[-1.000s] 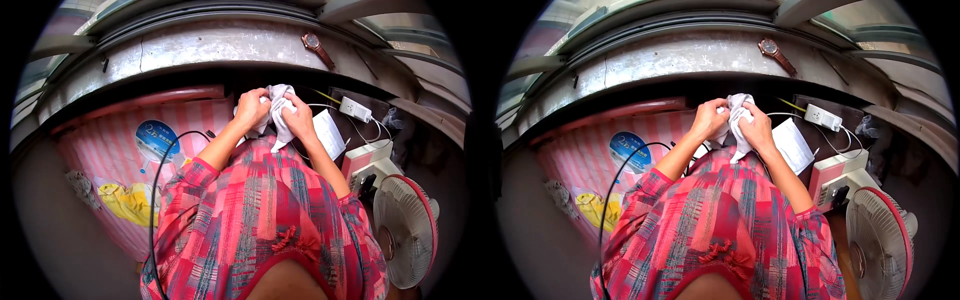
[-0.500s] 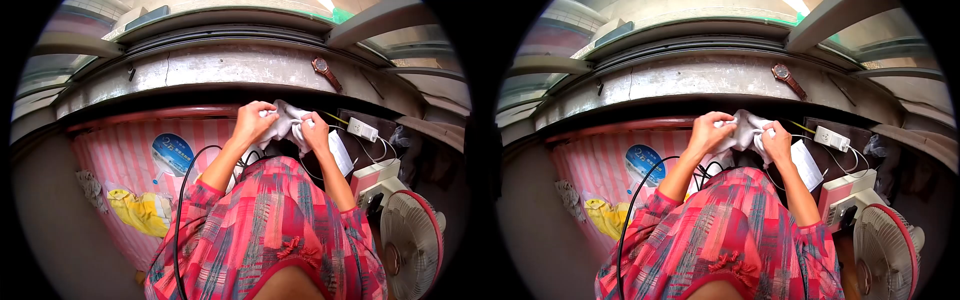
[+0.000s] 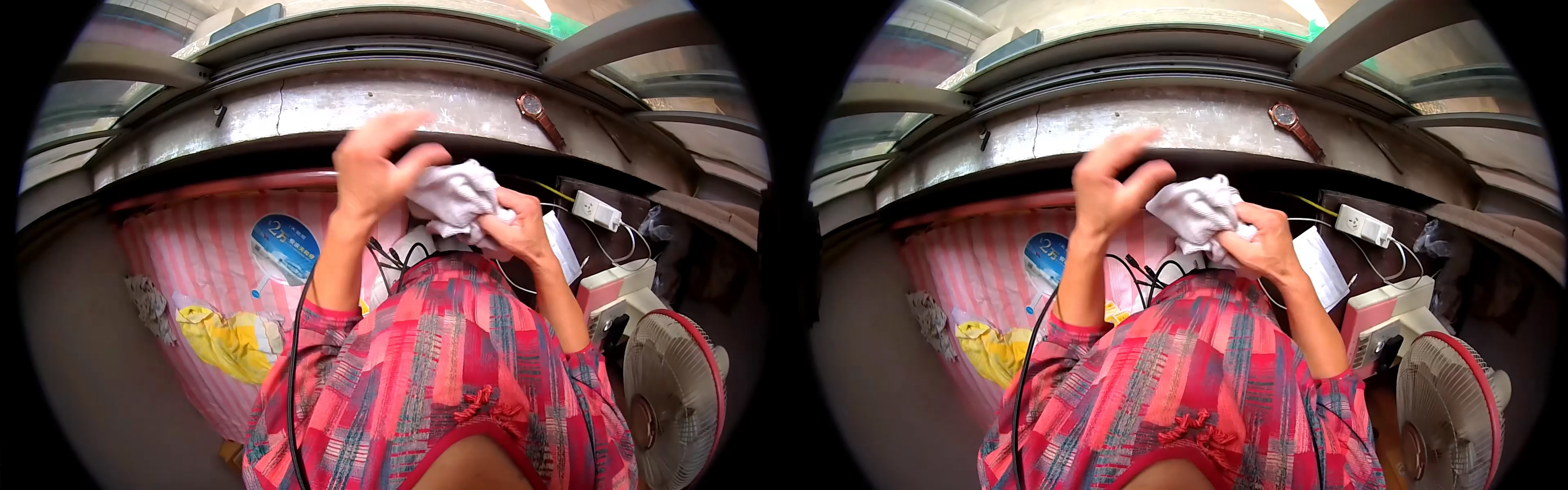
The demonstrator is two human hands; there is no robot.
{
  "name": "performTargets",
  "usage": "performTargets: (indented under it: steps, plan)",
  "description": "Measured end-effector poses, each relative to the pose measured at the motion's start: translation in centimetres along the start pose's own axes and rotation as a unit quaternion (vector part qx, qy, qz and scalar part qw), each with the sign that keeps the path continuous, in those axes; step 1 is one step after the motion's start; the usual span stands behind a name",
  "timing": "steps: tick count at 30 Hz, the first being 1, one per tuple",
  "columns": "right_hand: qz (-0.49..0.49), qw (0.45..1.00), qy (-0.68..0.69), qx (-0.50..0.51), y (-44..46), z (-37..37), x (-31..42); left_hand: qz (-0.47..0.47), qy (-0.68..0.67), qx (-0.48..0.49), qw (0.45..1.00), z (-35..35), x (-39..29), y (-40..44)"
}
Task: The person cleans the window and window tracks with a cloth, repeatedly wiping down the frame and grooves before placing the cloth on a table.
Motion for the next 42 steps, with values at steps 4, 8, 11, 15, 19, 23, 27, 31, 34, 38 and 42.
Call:
performTargets:
  steps: [4, 8, 11, 15, 19, 23, 27, 31, 34, 38, 42]
  plan:
    - [0.065, 0.989, 0.13, -0.009, -3.6, -4.0, -0.2, -0.174, 0.126, -0.033, 0.976, 1.0, 7.9, 0.8]
    - [0.061, 0.934, 0.348, -0.056, -7.9, -7.8, -1.2, -0.193, 0.193, -0.027, 0.962, 2.4, 9.4, 1.5]
    - [-0.033, 0.855, 0.462, -0.236, -10.4, -8.7, -0.8, -0.229, 0.215, -0.021, 0.949, 3.0, 10.1, 1.7]
    - [-0.059, 0.852, 0.463, -0.238, -12.5, -11.5, -0.3, -0.308, 0.259, 0.001, 0.915, 3.5, 10.7, 1.7]
    - [-0.069, 0.843, 0.467, -0.258, -14.4, -13.3, -0.7, -0.338, 0.272, 0.016, 0.901, 4.0, 10.8, 1.1]
    - [-0.054, 0.844, 0.462, -0.267, -17.6, -13.3, -1.7, -0.237, -0.125, 0.06, 0.961, 6.8, 1.9, -1.8]
    - [-0.024, 0.849, 0.452, -0.273, -22.7, -12.2, -2.1, -0.266, -0.288, 0.328, 0.86, 17.8, -2.4, -9.1]
    - [-0.001, 0.85, 0.445, -0.281, -26.4, -10.7, -2.2, -0.402, -0.103, 0.314, 0.854, 25.6, 4.1, -14.9]
    - [0.011, 0.848, 0.448, -0.283, -28.3, -9.9, -2.3, -0.428, 0.001, 0.314, 0.847, 27.0, 5.3, -15.7]
    - [0.019, 0.849, 0.445, -0.285, -29.4, -9.3, -2.5, -0.419, 0.026, 0.315, 0.851, 29.9, 7.9, -17.8]
    - [0.018, 0.849, 0.442, -0.289, -29.7, -8.9, -2.2, -0.476, -0.089, 0.372, 0.792, 33.7, 10.4, -21.1]
Point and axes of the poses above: each hand's wrist, its own y-axis towards the middle knuckle, its own z-axis out of the palm, x = y × z, the point moved 6 cm from there along y, towards the middle knuckle, and after that the axes turned 14 degrees about y, right-handed, at the moved point
